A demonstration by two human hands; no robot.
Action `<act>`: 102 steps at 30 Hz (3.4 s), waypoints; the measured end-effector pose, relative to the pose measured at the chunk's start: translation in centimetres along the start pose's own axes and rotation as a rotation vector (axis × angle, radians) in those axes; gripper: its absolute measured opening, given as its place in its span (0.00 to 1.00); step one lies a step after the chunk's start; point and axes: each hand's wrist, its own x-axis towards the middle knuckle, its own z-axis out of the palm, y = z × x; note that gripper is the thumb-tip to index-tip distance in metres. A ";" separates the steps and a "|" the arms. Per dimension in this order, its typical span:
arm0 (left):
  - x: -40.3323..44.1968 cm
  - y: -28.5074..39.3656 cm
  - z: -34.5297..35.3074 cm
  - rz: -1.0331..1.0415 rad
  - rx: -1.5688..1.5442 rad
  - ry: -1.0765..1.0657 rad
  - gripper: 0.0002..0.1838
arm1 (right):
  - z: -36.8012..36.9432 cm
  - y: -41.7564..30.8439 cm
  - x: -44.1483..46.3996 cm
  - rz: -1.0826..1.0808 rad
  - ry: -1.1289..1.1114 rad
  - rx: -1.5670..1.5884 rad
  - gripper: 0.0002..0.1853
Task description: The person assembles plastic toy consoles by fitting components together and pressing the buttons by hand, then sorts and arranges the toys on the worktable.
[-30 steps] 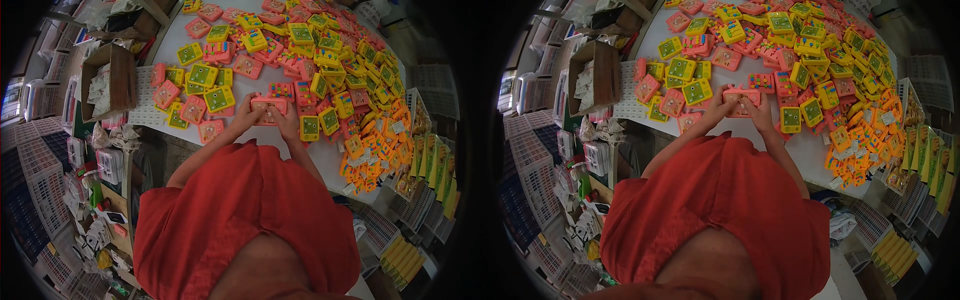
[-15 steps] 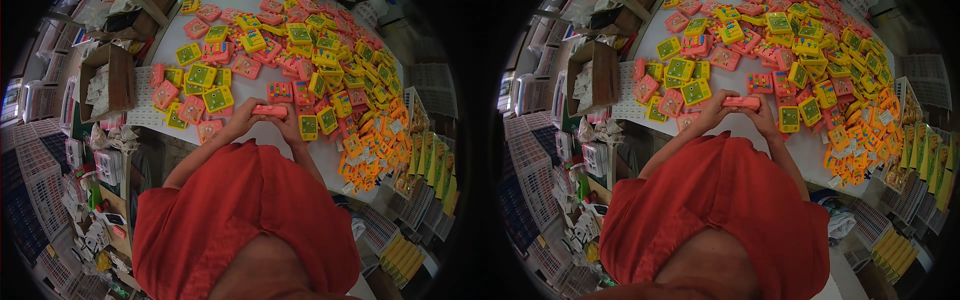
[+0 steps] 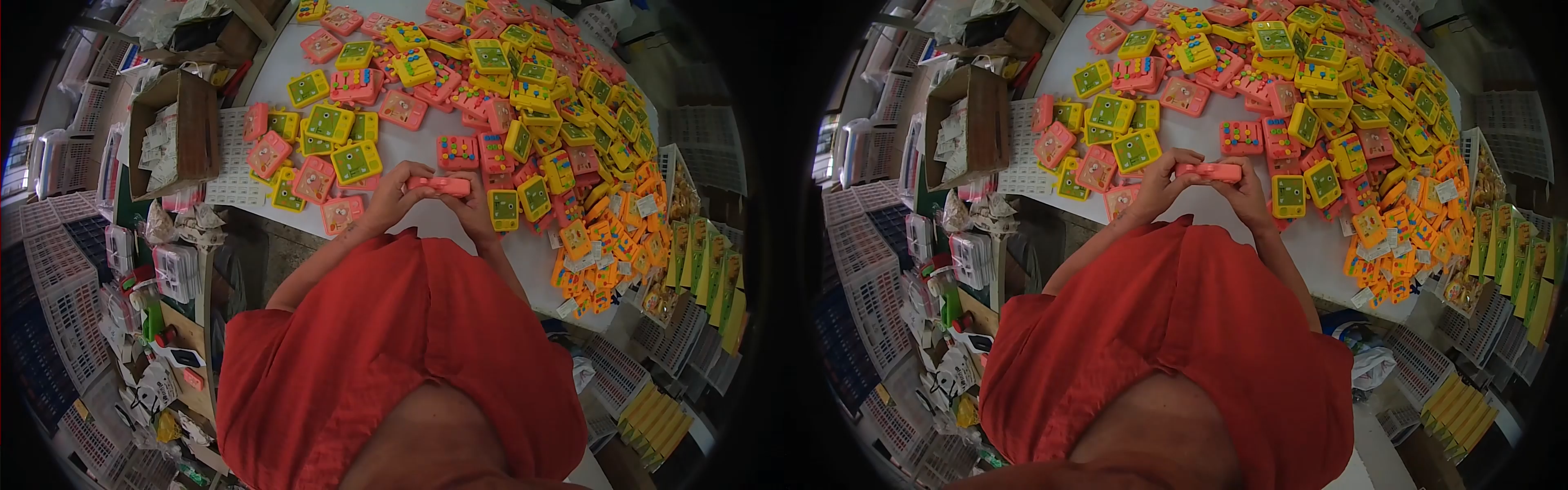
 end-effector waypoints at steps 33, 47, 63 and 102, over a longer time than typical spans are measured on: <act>2.2 2.8 -0.1 0.148 0.166 0.110 0.33 | 2.0 -3.4 1.2 -0.134 0.038 -0.129 0.17; 1.4 1.7 0.3 -0.081 0.282 0.106 0.50 | 1.5 -2.1 0.3 0.197 0.033 -0.008 0.20; 1.3 0.1 0.4 -0.181 -0.074 0.095 0.29 | 1.8 -3.1 0.5 0.247 -0.055 0.368 0.25; 11.6 -11.1 -17.6 -0.180 1.177 0.250 0.52 | -0.3 5.5 1.4 0.463 0.077 -0.082 0.23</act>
